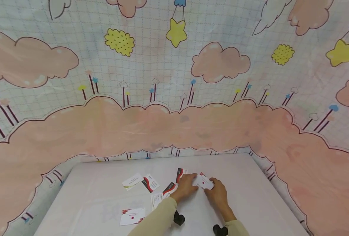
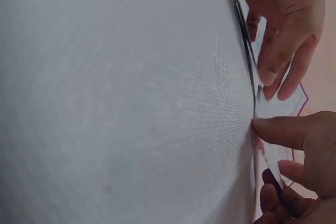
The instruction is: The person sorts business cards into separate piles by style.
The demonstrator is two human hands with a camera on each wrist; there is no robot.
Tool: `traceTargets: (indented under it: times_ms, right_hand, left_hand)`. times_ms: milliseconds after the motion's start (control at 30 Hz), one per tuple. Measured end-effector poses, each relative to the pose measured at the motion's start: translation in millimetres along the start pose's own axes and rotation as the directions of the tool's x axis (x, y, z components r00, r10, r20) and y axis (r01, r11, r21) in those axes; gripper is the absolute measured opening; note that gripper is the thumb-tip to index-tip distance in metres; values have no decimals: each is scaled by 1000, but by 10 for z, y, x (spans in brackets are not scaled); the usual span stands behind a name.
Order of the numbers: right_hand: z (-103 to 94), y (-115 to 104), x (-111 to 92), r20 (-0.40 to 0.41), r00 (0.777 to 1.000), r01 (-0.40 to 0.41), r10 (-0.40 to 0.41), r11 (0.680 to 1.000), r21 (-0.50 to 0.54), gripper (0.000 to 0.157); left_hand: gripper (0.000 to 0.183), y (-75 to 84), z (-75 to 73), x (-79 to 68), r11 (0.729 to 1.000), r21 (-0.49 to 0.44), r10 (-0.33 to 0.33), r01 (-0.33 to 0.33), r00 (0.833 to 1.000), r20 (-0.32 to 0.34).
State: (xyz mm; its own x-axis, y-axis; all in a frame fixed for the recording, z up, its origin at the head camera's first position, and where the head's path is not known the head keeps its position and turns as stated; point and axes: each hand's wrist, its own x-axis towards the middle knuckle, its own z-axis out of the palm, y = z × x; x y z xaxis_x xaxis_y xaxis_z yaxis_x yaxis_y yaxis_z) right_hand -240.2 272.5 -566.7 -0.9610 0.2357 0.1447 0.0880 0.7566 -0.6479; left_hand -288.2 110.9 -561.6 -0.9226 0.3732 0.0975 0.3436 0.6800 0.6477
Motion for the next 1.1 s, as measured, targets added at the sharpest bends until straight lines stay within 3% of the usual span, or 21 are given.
traceTargets:
  times_ms: [333,600,1100]
  right_hand:
    - [-50,-15,11,-31,999,13,-16,996,-87,56]
    - [-136,-55,12,-77,997,4,-16,989,-148,58]
    - [-260,-103,22,-135,990,13,-30,991,-130,59]
  left_hand:
    - [48,-3,-12,1,998,-45,37,-40,998,-58]
    - [48,76,-82,3,994,-98,41,-44,999,-30]
    - [53,122,-146,-3,987,-138,77,-78,997,-12]
